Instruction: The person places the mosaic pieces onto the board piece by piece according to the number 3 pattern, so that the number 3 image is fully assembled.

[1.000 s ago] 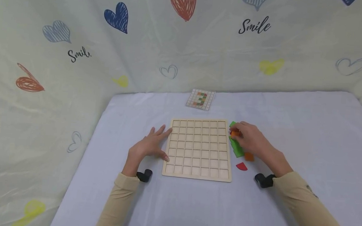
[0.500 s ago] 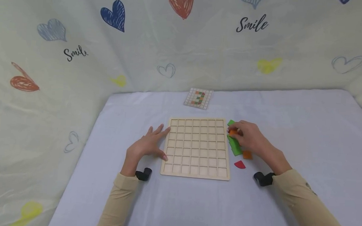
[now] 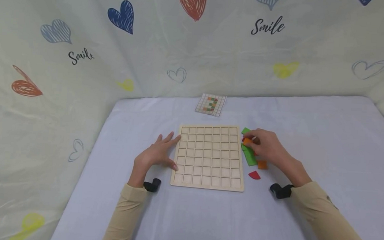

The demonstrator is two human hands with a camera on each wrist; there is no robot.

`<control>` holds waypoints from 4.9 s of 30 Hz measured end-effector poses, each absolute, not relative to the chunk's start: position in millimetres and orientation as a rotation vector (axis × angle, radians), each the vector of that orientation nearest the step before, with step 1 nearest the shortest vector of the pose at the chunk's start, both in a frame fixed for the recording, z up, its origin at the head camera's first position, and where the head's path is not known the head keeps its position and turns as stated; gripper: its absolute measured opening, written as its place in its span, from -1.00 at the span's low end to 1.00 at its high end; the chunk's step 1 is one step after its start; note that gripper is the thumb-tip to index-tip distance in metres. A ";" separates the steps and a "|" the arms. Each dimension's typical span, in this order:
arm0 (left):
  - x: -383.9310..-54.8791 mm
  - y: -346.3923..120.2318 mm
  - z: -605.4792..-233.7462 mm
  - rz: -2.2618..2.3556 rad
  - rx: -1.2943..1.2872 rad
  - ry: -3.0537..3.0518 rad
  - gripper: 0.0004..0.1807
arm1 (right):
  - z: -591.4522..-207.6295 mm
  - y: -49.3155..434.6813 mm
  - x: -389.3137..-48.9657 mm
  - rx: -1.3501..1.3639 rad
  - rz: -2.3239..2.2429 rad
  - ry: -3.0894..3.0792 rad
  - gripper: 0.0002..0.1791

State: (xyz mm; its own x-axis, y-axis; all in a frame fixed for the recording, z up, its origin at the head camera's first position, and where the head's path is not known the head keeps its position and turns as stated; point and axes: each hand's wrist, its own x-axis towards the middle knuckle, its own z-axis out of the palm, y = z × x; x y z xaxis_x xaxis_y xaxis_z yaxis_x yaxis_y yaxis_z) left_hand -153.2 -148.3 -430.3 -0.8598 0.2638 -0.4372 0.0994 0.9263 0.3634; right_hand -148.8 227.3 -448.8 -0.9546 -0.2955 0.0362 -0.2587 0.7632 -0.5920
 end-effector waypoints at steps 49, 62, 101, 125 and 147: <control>-152.3 -149.1 -430.4 0.482 0.259 2.595 0.30 | -442.4 158.2 -190.6 -0.465 -1.278 2.646 -0.68; -153.2 -149.0 -432.3 0.491 0.254 2.594 0.31 | -453.2 130.3 -203.8 -0.454 -1.289 2.579 -0.66; -153.5 -145.1 -429.2 0.472 0.244 2.601 0.29 | -453.9 96.6 -211.9 -0.608 -1.014 2.684 -0.73; -153.3 -142.6 -433.4 0.481 0.240 2.592 0.31 | -450.7 143.8 -198.6 -0.692 -1.031 2.753 -0.72; -151.6 -148.8 -430.4 0.510 0.247 2.604 0.29 | -448.7 200.6 -190.7 -0.421 -0.999 2.844 -0.73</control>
State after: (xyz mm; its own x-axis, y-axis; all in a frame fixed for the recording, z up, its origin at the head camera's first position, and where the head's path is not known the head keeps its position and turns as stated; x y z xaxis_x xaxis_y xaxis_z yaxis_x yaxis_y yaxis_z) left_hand -151.6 -148.8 -430.4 -0.8725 0.2590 -0.4144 0.0835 0.9145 0.3958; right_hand -190.7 200.6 -448.7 -0.9570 -0.2901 -0.0007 -0.2259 0.7468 -0.6255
